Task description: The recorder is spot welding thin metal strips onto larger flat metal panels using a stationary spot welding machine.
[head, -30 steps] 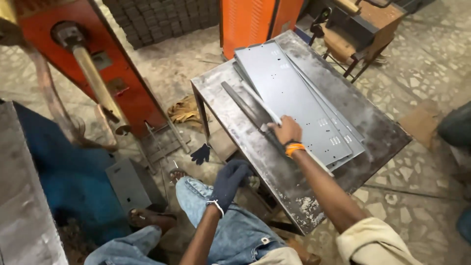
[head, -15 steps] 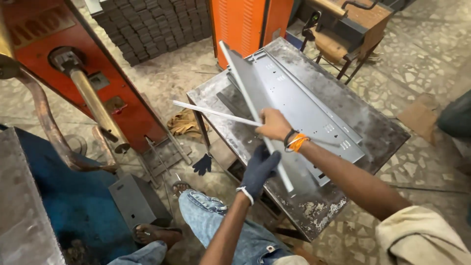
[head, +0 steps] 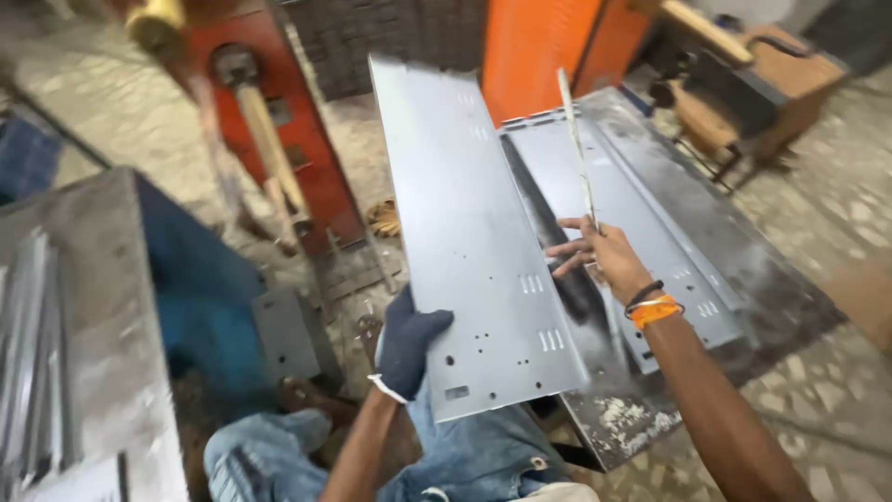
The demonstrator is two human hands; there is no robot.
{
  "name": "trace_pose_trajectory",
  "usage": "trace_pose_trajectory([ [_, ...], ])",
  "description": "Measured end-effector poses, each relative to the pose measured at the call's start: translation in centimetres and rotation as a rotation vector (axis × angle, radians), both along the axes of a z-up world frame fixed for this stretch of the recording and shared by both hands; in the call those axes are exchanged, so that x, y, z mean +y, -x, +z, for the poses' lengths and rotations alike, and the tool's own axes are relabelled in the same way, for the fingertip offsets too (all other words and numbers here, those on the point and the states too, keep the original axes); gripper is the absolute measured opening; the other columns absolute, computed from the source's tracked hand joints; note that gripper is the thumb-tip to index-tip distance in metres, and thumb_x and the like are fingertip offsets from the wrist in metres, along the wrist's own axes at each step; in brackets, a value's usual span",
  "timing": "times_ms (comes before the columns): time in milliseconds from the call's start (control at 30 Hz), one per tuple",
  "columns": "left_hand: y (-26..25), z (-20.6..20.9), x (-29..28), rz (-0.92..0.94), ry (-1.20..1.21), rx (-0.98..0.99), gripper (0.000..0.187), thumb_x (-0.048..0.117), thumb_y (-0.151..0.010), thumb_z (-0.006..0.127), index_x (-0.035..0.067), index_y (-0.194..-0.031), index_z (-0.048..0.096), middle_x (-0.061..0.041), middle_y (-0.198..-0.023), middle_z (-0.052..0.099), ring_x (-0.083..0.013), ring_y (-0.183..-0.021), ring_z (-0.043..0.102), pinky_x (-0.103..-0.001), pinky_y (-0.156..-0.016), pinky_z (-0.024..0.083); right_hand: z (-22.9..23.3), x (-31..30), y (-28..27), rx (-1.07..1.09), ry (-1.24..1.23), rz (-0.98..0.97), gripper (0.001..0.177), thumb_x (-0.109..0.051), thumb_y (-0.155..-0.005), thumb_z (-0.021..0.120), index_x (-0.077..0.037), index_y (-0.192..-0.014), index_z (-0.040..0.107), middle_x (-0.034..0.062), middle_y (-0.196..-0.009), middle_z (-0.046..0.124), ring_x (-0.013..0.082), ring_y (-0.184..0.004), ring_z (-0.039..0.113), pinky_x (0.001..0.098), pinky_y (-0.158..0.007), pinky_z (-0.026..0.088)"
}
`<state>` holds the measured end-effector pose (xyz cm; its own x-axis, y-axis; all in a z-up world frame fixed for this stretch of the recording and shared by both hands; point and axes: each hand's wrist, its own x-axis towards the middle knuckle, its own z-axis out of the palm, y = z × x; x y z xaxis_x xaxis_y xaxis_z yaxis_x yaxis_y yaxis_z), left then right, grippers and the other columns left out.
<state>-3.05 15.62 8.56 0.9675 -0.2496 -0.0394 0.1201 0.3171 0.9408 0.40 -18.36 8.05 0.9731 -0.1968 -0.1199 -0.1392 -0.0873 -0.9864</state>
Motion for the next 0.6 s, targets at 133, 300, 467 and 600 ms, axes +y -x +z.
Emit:
trace_pose_trajectory([
  [133, 2.3, 3.9, 6.9, 0.093, -0.002, -0.008, 0.055, 0.009, -0.074, 0.068, -0.007, -0.126, 0.065, -0.014, -0.106, 0.076, -0.0217, -0.088, 0.073, -0.035, -0.08, 0.06, 4.0, 8.0, -1.2, 0.041, -0.147, 0.181, 0.034, -0.03, -0.1, 0.054, -0.006, -0.12, 0.066, 0.0133, -0.093, 0.079, 0.0146, -0.059, 0.069, 0.0229, -0.038, 0.034],
  [300, 5.8, 6.2, 12.5, 0.319, 0.049, 0.08, 0.062, 0.009, -0.073, 0.071, -0.009, -0.131, 0.059, -0.023, -0.105, 0.073, -0.0297, -0.084, 0.074, -0.041, -0.075, 0.062, 3.3, 16.9, -2.5, -0.123, 0.062, 0.229, 0.034, -0.022, -0.095, 0.073, 0.0, -0.121, 0.075, 0.0075, -0.085, 0.069, 0.0055, -0.062, 0.05, 0.0213, -0.053, 0.037],
  [467, 8.1, 7.1, 15.5, 0.329, 0.108, 0.114, 0.064, 0.009, -0.071, 0.071, -0.007, -0.132, 0.06, -0.023, -0.108, 0.074, -0.0307, -0.087, 0.076, -0.042, -0.076, 0.063, 1.9, 21.3, -2.2, -0.212, -0.113, 0.281, 0.03, -0.016, -0.092, 0.074, 0.005, -0.112, 0.072, 0.0, -0.093, 0.072, 0.0032, -0.079, 0.061, 0.0201, -0.069, 0.049],
  [600, 7.9, 5.6, 18.0, 0.29, 0.091, 0.197, 0.063, 0.006, -0.072, 0.073, -0.007, -0.133, 0.061, -0.023, -0.109, 0.074, -0.0301, -0.089, 0.075, -0.042, -0.078, 0.062, 1.8, 22.3, -0.6, -0.197, -0.135, 0.253, 0.028, -0.012, -0.088, 0.076, 0.007, -0.109, 0.073, -0.0005, -0.089, 0.073, 0.005, -0.079, 0.064, 0.0218, -0.07, 0.051],
])
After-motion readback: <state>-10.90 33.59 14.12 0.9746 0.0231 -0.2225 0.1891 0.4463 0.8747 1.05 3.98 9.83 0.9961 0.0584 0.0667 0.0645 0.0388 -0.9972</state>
